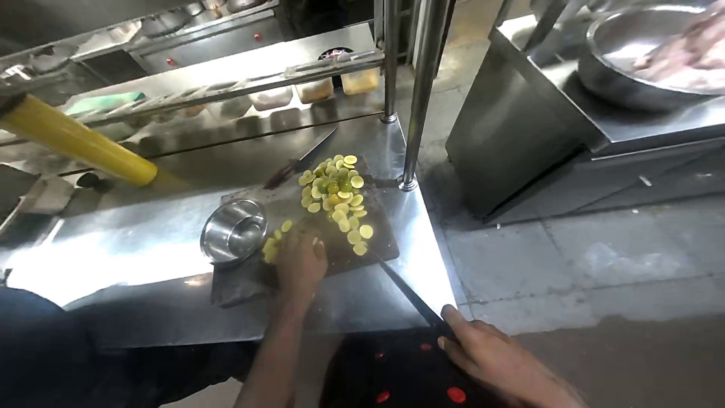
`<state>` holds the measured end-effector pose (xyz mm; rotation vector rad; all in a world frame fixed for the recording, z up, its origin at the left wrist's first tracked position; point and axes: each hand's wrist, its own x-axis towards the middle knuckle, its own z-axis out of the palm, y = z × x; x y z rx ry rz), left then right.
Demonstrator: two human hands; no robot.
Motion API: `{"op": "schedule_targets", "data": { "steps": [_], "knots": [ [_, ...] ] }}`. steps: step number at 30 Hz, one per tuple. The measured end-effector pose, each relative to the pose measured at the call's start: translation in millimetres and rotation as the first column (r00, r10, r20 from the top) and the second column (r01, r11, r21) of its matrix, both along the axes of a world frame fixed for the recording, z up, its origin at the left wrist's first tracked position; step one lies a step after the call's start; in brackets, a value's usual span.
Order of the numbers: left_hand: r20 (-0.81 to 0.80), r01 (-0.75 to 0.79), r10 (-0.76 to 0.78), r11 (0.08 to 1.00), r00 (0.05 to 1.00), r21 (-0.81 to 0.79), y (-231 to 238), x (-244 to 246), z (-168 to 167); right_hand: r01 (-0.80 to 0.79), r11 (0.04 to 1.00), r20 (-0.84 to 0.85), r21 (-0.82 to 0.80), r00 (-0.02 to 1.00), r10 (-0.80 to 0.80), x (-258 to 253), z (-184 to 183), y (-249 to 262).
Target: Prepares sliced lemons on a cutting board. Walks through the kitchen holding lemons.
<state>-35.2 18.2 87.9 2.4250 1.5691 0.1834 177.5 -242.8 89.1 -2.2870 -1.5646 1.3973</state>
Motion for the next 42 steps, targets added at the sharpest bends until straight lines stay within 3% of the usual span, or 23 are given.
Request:
{"op": "schedule_targets", "data": {
  "steps": [4,6,10,16,25,34,42],
  "knots": [
    [-0.028,0.191,-0.194,0.978,0.981,-0.088,-14.3,33.0,-8.6,0.065,0.996,0.015,0.063,0.998,-0.066,2.7,-2.1,-2.2],
    [-0.057,0.19,-0.202,0.967,0.978,-0.168,-19.5,44.7,-12.5,0.077,0.994,0.023,0.073,0.997,-0.078,5.1,-4.1,-3.8],
    [-0.017,0.217,-0.222,0.964,0.975,-0.152,-19.4,48.8,-20.4,0.094,0.991,0.027,0.099,0.995,-0.097,6.9,-6.5,-9.2],
    [0.174,0.168,-0.147,0.979,0.974,-0.111,-21.8,52.6,-28.8,0.079,0.994,0.035,0.076,0.996,-0.082,4.5,-9.4,-9.8],
    [0.26,0.177,-0.17,0.984,0.95,-0.004,-21.0,46.8,-32.4,0.087,0.992,0.027,0.094,0.996,-0.09,6.6,-13.0,-9.1],
    [0.115,-0.012,0.043,0.966,0.992,-0.257,9.5,17.9,-2.2,0.058,0.993,0.031,0.107,0.998,-0.062,8.4,-11.1,-5.4],
    [0.148,0.064,-0.026,0.964,0.989,-0.257,19.4,31.0,-4.4,0.041,0.996,0.019,0.083,0.999,-0.043,7.7,-6.6,1.0]
  ]
}}
